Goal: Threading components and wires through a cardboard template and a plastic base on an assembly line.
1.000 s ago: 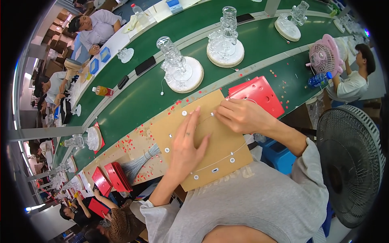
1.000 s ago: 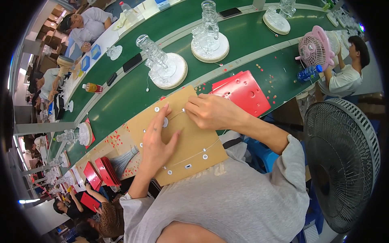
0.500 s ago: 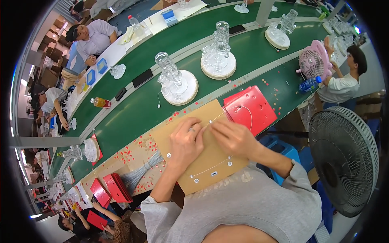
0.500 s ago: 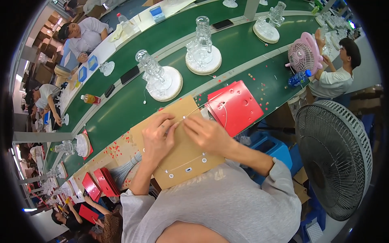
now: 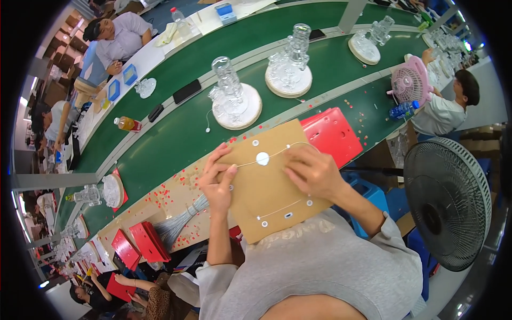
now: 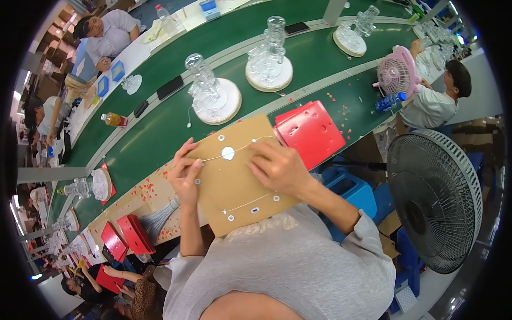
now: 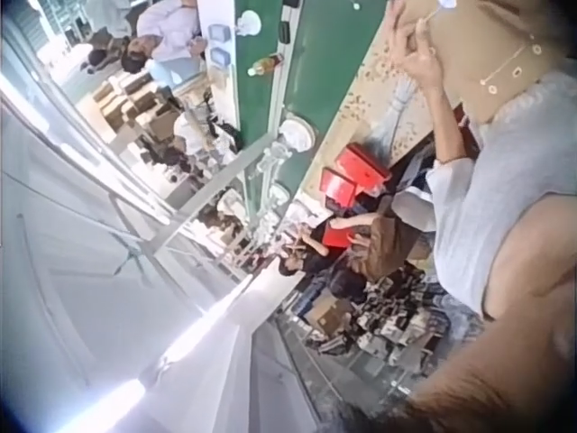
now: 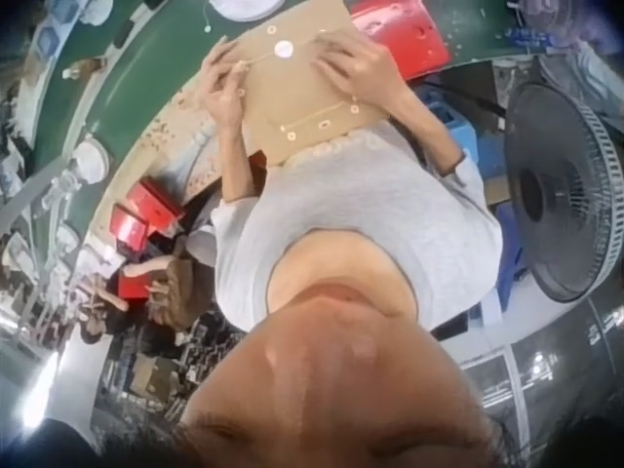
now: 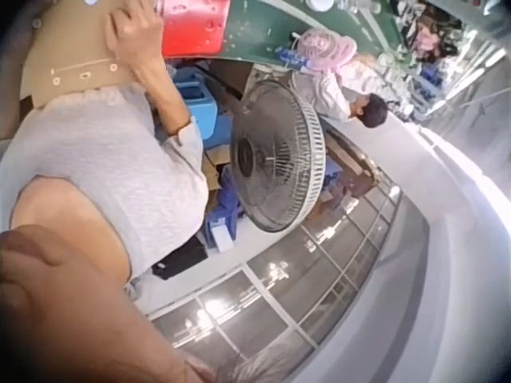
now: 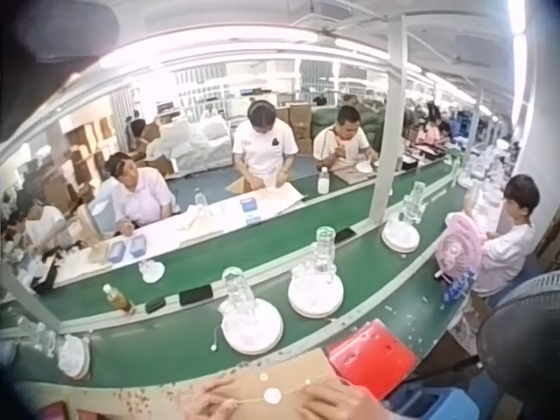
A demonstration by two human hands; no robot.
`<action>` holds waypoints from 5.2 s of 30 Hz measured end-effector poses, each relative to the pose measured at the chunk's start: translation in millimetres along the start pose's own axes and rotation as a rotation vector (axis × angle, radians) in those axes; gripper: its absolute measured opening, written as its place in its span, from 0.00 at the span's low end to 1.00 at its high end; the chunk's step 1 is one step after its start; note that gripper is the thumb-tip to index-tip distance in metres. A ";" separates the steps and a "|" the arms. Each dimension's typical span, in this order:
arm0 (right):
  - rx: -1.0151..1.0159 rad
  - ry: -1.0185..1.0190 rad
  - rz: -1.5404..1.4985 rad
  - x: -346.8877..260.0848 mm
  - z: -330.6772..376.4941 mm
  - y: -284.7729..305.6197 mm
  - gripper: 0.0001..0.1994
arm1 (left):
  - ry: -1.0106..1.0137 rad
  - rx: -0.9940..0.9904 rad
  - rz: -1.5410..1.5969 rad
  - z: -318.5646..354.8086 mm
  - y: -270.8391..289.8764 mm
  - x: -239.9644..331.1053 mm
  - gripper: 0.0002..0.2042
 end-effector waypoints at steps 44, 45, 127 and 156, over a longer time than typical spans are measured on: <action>-0.302 0.420 0.138 -38.8 -67.4 -45.9 0.18 | 0.322 0.064 0.489 12.3 -9.9 -28.6 0.34; -0.308 0.434 0.163 -39.2 -68.3 -47.0 0.17 | 0.324 0.064 0.486 12.3 -9.8 -30.6 0.34; 0.189 -0.577 -0.199 16.5 45.5 -1.0 0.19 | -0.516 0.026 -0.699 13.0 -5.4 48.9 0.01; -0.135 0.007 0.051 -8.1 -26.6 -1.8 0.37 | -0.647 -0.249 -0.465 26.4 -23.0 37.8 0.05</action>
Point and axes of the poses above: each hand's wrist, its own z-axis away from the middle knuckle, its own y-axis out of the back of the hand, x = y × z, the point moved 8 cm from there along -z, towards the middle knuckle, and after that the axes turned 10 degrees about -x, right-handed, at the moved point
